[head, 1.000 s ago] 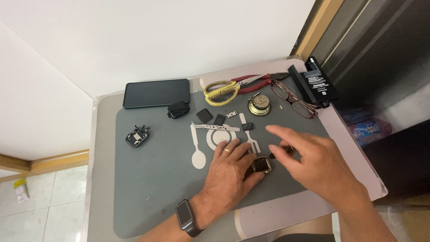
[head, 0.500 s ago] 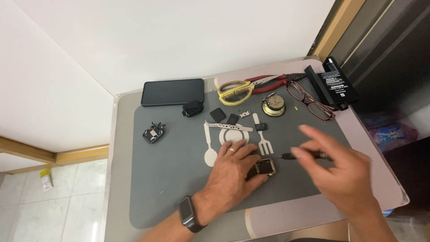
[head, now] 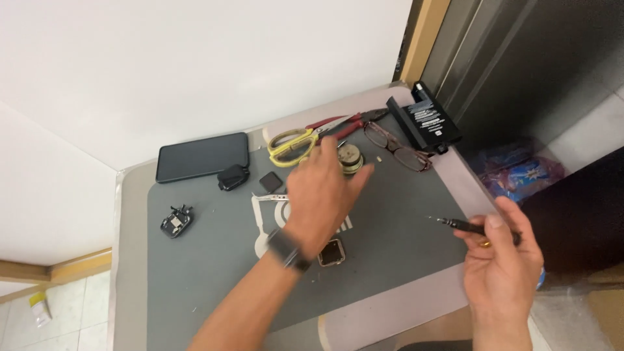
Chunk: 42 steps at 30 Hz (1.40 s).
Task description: Repairing a smartwatch by disassembling and manipulating internal components using precision tools like tweezers and a screwdriver.
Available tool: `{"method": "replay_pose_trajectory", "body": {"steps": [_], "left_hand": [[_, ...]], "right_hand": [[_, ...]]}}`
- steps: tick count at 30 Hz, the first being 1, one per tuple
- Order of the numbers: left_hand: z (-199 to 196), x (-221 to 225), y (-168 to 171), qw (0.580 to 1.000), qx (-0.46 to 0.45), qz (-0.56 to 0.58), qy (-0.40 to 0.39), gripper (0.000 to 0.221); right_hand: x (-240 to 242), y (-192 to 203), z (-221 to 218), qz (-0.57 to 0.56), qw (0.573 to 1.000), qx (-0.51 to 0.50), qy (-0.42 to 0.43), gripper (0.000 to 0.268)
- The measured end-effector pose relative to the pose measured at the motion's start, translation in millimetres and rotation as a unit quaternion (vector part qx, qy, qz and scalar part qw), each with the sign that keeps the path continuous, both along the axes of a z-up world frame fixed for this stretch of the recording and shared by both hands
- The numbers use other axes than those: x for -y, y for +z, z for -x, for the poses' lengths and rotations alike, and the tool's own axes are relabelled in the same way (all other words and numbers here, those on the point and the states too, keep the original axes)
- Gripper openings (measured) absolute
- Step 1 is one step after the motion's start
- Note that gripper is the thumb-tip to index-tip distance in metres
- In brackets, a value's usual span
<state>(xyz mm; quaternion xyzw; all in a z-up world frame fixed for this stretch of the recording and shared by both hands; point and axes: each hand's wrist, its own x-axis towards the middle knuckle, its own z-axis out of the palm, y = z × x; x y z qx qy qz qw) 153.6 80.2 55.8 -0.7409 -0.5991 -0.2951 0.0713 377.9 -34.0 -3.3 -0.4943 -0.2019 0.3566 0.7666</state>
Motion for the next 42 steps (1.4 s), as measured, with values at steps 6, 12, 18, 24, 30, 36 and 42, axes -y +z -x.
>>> {"method": "replay_pose_trajectory", "body": {"steps": [6,12,18,24,30,36,42], "left_hand": [[-41,-45,-47,0.984,-0.108,-0.043,0.131,0.073],[-42,-58,-60,0.992,-0.029,0.006,0.121,0.043],[2,-24,28,0.955,0.152,0.255,0.012,0.072],[101,42,87,0.946,0.154,0.281,0.041,0.07],[192,58,11,0.958,0.135,0.235,0.093,0.082],[191,29,-34,0.994,0.063,0.093,0.002,0.074],[135,82,-14,0.997,0.005,-0.082,-0.009,0.046]], "right_hand": [[3,-16,-9,-0.058,0.998,-0.001,0.023,0.042],[7,-6,-3,0.001,0.998,0.051,0.022,0.036],[7,-13,-6,-0.012,0.999,0.034,0.03,0.039],[8,-18,-10,-0.014,0.998,0.045,0.046,0.043],[2,-41,-20,-0.018,0.992,0.109,0.062,0.043],[1,-40,-19,-0.031,0.996,0.061,0.049,0.04],[-1,-14,-8,-0.007,0.998,0.036,0.042,0.039]]}}
